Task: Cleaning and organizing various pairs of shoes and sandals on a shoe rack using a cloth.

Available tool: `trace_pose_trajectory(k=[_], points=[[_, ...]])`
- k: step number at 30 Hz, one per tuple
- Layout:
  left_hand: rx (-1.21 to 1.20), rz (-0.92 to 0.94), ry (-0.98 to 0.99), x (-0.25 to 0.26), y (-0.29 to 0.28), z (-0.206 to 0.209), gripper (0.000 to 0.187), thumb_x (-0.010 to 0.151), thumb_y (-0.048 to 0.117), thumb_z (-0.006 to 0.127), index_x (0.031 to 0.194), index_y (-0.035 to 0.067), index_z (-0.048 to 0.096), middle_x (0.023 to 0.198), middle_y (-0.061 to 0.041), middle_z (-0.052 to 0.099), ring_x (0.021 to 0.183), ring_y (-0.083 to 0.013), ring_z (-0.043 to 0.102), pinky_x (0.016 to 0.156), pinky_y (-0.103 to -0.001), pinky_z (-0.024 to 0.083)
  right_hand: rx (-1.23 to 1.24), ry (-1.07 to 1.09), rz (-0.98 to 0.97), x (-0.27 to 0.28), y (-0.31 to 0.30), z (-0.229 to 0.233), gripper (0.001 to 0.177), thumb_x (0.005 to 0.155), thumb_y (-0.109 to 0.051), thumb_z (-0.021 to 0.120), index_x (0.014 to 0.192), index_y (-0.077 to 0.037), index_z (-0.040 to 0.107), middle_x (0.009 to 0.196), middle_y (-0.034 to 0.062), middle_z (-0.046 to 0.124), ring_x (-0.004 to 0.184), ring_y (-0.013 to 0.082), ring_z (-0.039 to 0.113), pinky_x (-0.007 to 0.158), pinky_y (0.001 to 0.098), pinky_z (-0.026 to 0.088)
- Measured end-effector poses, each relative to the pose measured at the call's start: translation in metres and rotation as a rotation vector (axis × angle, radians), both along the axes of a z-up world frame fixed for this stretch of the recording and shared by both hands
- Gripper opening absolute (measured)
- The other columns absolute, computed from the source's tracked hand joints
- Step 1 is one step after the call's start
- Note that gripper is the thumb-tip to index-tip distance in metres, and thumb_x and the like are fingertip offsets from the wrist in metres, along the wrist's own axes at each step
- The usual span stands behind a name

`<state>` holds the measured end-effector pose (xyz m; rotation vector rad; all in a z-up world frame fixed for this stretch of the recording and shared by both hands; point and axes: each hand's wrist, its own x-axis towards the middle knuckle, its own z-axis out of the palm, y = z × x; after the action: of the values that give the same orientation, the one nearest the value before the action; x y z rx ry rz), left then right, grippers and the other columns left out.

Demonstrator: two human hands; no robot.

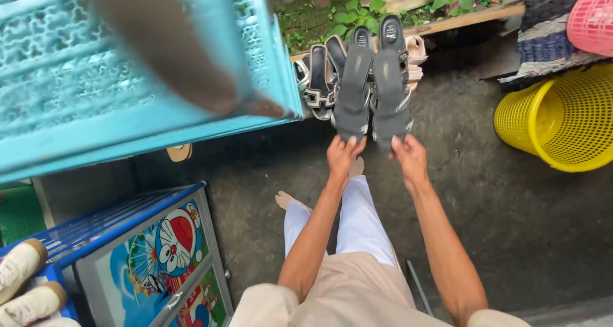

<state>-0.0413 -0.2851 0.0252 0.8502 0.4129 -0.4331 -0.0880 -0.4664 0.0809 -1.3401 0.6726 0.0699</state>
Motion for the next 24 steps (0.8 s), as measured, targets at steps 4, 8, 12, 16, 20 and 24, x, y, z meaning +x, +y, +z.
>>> trace_pose_trajectory(k=[4, 8, 12, 16, 20, 24], points=[[0.092, 0.0, -0.028, 0.083, -0.061, -0.024, 0.029, 0.101, 0.009, 0.063, 0.126, -0.004, 0.057, 0.117, -0.016, 0.071, 0.105, -0.0278, 0.073, 0.089, -0.038, 0.063, 0.023, -0.061, 0.008, 0.084, -0.047, -0.034, 0.014, 0.104, -0.023, 0.071, 0.105, -0.011, 0.064, 0.089, -0.0058, 0.063, 0.076, 0.0037, 0.054, 0.069, 0.0249, 0.053], [0.091, 0.018, 0.035, 0.111, -0.091, -0.084, 0.025, 0.1, 0.009, 0.065, 0.121, -0.004, 0.057, 0.114, -0.016, 0.071, 0.102, -0.0292, 0.075, 0.085, -0.038, 0.063, 0.134, 0.025, 0.039, 0.121, -0.083, -0.066, 0.02, 0.101, -0.028, 0.069, 0.113, -0.012, 0.067, 0.102, -0.0042, 0.072, 0.085, 0.0055, 0.065, 0.071, 0.0234, 0.052], [0.15, -0.035, 0.166, 0.126, -0.094, -0.078, 0.024, 0.099, 0.013, 0.066, 0.114, -0.004, 0.06, 0.109, -0.018, 0.072, 0.096, -0.0303, 0.076, 0.079, -0.039, 0.065, 0.229, 0.094, 0.121, 0.137, -0.1, -0.076, 0.026, 0.102, -0.035, 0.065, 0.112, -0.012, 0.067, 0.102, -0.0016, 0.074, 0.085, 0.0104, 0.069, 0.072, 0.025, 0.055], [0.131, -0.061, 0.193, 0.11, -0.093, -0.072, 0.023, 0.097, 0.014, 0.067, 0.11, -0.004, 0.063, 0.107, -0.016, 0.072, 0.095, -0.0303, 0.076, 0.078, -0.038, 0.065, 0.192, 0.112, 0.157, 0.127, -0.107, -0.069, 0.025, 0.104, -0.034, 0.067, 0.111, -0.01, 0.065, 0.104, 0.0001, 0.074, 0.091, 0.0117, 0.071, 0.076, 0.0259, 0.055], [0.133, -0.043, 0.159, 0.096, -0.093, -0.07, 0.02, 0.1, 0.016, 0.067, 0.106, -0.002, 0.06, 0.104, -0.015, 0.072, 0.097, -0.0305, 0.077, 0.081, -0.039, 0.065, 0.214, 0.075, 0.164, 0.118, -0.111, -0.078, 0.024, 0.103, -0.032, 0.067, 0.116, -0.013, 0.064, 0.107, -0.0028, 0.073, 0.093, 0.01, 0.069, 0.078, 0.0278, 0.055], [0.223, -0.048, 0.248, 0.086, -0.091, -0.082, 0.023, 0.097, 0.019, 0.067, 0.111, 0.002, 0.064, 0.105, -0.013, 0.073, 0.097, -0.0263, 0.075, 0.08, -0.038, 0.062, 0.203, 0.193, 0.157, 0.117, -0.102, -0.075, 0.024, 0.102, -0.03, 0.066, 0.121, -0.015, 0.064, 0.105, -0.004, 0.071, 0.094, 0.0087, 0.068, 0.077, 0.0294, 0.054]])
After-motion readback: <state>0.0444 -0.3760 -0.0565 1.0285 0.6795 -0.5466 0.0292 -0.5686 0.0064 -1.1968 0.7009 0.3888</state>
